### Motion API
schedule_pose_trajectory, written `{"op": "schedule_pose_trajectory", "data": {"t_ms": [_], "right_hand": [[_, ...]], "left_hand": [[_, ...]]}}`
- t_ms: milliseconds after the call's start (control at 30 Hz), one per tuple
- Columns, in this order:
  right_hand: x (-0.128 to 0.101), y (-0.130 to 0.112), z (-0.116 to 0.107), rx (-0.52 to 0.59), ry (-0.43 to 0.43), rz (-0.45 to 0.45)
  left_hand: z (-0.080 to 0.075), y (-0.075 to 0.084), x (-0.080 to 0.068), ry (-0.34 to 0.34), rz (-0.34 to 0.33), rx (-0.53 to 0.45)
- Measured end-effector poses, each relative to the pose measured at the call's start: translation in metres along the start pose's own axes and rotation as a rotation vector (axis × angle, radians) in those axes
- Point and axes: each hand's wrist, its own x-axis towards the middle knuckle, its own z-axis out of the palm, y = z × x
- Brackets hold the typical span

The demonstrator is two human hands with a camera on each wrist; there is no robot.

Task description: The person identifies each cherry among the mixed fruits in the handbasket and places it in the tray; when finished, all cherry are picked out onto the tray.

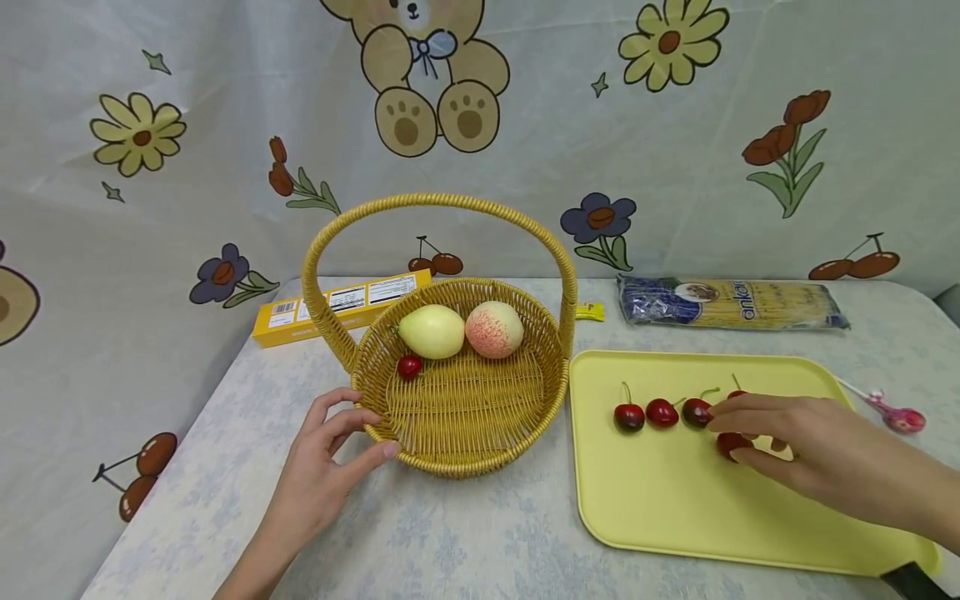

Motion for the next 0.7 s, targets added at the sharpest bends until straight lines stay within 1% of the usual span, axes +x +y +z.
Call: {"op": "schedule_pose_trajectory", "data": {"t_ms": [100,200,333,433,567,667,700], "right_hand": [[0.002,-0.013,-0.005,-0.011,0.080,-0.064],[0.007,-0.025,-0.010,0.026,0.141,-0.127],[0.019,-0.041,-0.018,0.085,0.195,-0.228],[0.030,-0.054,-0.024,0.099,0.196,-0.290],[0.048,-0.073,-0.034,0.132,0.140,-0.338],[0.063,-0.089,-0.040,0.147,0.110,-0.401],[0.069,-0.095,-0.041,0.134,0.109,-0.427]], "left_hand": [[0.000,0.001,0.000,0.002,-0.002,0.005],[0.000,0.001,0.000,0.001,-0.005,0.005],[0.000,0.002,0.000,-0.001,-0.006,0.003],[0.000,0.001,0.001,-0.003,-0.005,0.000],[0.000,0.001,0.001,-0.008,-0.008,-0.002],[-0.001,0.002,0.001,-0.009,-0.013,0.002],[-0.001,0.002,0.001,-0.009,-0.015,0.003]]}}
